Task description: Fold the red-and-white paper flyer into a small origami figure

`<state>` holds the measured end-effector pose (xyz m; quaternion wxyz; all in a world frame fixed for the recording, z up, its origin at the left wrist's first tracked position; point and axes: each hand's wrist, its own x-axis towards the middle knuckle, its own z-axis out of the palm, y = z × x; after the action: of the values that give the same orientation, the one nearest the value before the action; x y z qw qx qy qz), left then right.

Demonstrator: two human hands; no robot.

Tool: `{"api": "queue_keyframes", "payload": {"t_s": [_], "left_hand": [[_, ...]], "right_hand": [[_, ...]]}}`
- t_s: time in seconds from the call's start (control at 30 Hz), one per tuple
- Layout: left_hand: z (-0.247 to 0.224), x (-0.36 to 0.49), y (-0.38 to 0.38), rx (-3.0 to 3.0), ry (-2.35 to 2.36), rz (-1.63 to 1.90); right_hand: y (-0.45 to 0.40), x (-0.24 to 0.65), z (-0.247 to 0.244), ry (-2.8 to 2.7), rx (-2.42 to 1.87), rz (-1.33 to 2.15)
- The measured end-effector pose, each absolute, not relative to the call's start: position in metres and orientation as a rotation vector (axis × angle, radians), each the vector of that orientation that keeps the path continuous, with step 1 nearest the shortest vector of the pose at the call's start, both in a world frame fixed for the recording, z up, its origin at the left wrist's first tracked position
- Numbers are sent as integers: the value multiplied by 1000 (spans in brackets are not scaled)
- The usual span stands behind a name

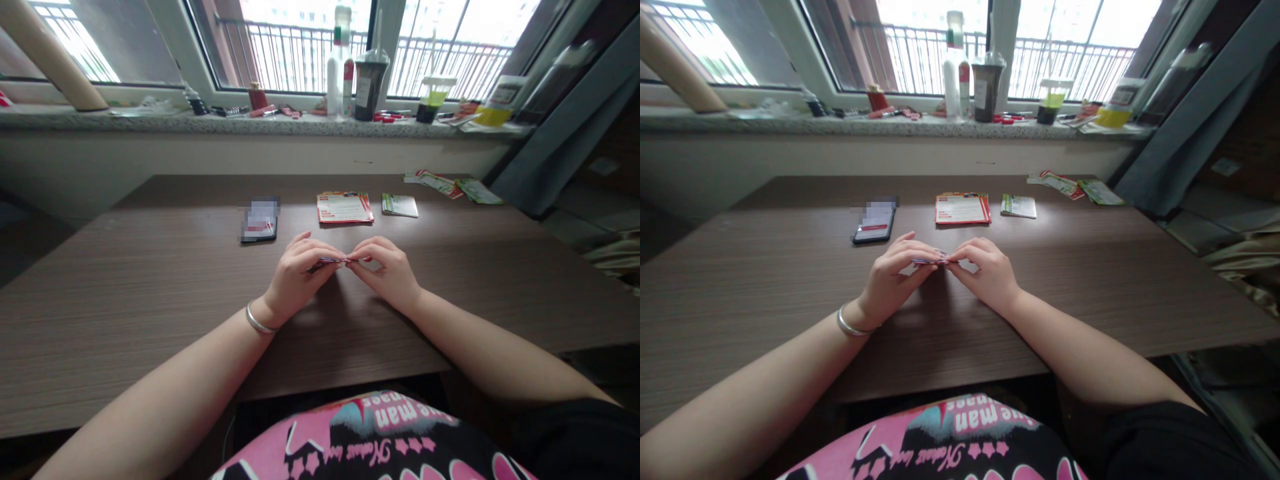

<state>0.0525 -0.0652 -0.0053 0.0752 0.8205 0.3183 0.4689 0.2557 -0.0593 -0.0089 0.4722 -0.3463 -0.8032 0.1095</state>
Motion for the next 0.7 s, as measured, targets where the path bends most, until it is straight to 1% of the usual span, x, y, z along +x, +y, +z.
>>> {"api": "queue_keyframes", "payload": {"t_s": [0.5, 0.7], "left_hand": [[-9, 54, -62, 2499, 881, 1439], [-9, 54, -65, 2463, 938, 1430]], "right_hand": [[-57, 258, -11, -1934, -755, 230], [-56, 258, -12, -1944, -742, 198]]}}
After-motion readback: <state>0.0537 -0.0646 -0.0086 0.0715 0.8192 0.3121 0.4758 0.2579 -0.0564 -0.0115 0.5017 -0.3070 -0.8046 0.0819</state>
